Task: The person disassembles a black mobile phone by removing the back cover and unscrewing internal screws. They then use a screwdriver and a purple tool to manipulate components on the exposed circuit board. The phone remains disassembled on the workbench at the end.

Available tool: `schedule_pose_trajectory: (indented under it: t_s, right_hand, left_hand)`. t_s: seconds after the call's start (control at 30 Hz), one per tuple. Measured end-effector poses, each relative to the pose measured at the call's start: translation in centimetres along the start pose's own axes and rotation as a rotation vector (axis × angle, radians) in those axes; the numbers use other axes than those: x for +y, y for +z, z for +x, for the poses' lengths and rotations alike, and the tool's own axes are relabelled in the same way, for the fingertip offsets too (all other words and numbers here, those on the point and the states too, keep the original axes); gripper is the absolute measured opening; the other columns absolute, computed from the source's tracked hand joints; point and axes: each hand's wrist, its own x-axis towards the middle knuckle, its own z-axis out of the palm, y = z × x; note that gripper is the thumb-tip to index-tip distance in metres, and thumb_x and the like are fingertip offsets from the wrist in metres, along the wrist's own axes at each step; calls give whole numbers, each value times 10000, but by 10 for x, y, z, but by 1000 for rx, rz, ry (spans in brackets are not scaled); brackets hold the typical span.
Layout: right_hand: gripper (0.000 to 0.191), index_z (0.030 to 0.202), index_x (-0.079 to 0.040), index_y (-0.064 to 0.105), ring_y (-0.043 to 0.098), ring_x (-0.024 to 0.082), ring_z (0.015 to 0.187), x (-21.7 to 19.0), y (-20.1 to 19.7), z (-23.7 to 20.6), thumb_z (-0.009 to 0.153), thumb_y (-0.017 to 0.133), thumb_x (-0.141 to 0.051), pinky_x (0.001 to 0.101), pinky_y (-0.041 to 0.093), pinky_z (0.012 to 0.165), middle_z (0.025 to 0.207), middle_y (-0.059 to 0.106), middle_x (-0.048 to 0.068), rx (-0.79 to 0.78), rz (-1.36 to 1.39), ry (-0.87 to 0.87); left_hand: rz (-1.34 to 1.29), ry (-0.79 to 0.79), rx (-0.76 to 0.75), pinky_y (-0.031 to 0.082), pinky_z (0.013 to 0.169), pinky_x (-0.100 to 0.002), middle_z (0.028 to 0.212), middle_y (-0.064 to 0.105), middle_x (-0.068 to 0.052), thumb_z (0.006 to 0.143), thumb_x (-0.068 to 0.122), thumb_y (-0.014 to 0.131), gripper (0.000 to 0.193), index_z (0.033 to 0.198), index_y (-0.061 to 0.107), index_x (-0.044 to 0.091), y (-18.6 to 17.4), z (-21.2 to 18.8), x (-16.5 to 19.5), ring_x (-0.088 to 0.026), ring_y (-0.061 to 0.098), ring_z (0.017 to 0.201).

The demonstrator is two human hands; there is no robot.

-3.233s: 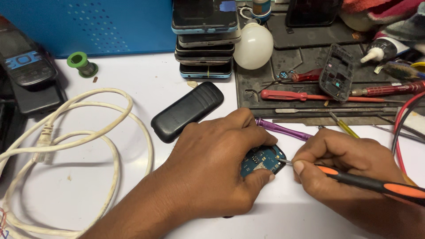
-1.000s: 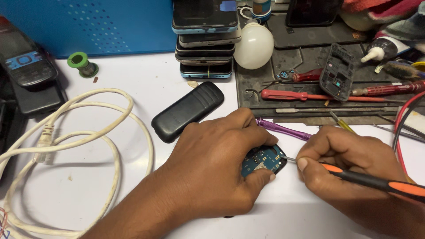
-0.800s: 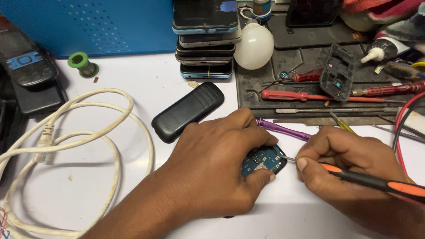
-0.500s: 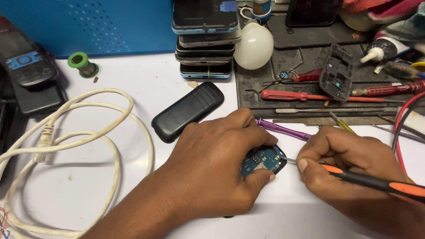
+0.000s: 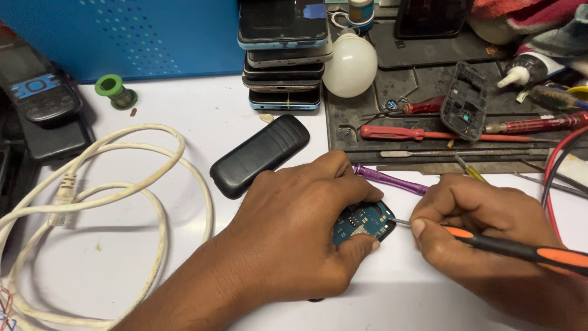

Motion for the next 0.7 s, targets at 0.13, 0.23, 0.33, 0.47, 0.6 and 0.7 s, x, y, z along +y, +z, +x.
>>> schedule_pose_trajectory:
  t_s: [0.13, 0.23, 0.33, 0.47, 0.6, 0.7]
  right_hand:
    - [153, 989, -48, 704, 610, 146, 791, 5, 0, -2, 900, 778, -147, 311, 556, 675, 919, 669, 86, 135, 103, -34]
    - [156, 1015, -34, 713, 602, 124, 774, 2, 1, -1, 910, 780, -127, 290, 536, 660, 923, 674, 90, 211, 96, -32]
    - [157, 1022, -29, 707, 650, 84, 831, -4, 2, 1, 898, 763, -106, 251, 539, 706, 953, 728, 62, 163, 172, -173]
    - [259, 1065, -59, 719, 746, 81, 869, -5, -1, 0, 809, 756, -76, 250, 582, 750, 1017, 743, 49, 85, 296, -102]
    - [208, 1022, -86, 745, 588, 163, 822, 2, -2, -3, 832, 828, -72, 330, 502, 712, 996, 690, 74, 42, 48, -32]
    - [159, 981, -126, 762, 660, 116, 903, 8, 0, -3, 830, 810, -119, 279, 558, 788, 1007, 694, 12, -55, -13, -194]
  left_hand:
    - [64, -4, 92, 492, 689, -471, 984, 669, -81, 733, 376, 812, 426, 993, 714, 53, -4, 1, -3, -318, 682, 862]
    - [83, -77, 146, 489, 678, -473, 907, 661, -77, 694, 425, 836, 513, 1023, 691, 59, -6, 3, -3, -308, 674, 828]
    - [59, -67, 238, 489, 681, -468, 942, 654, -77, 764, 401, 813, 429, 985, 678, 58, -7, 2, -2, -307, 665, 806]
    - [-22, -68, 219, 506, 728, -424, 993, 636, -80, 733, 318, 770, 394, 1045, 708, 86, -12, 2, -4, -282, 662, 855]
    - [-40, 20, 119, 501, 801, -399, 1027, 632, -83, 677, 275, 747, 438, 1067, 719, 77, -15, 1, -7, -273, 646, 981]
    - [-37, 0, 14, 510, 803, -385, 1020, 642, -64, 635, 260, 745, 490, 1092, 727, 83, -15, 2, -9, -247, 649, 1012]
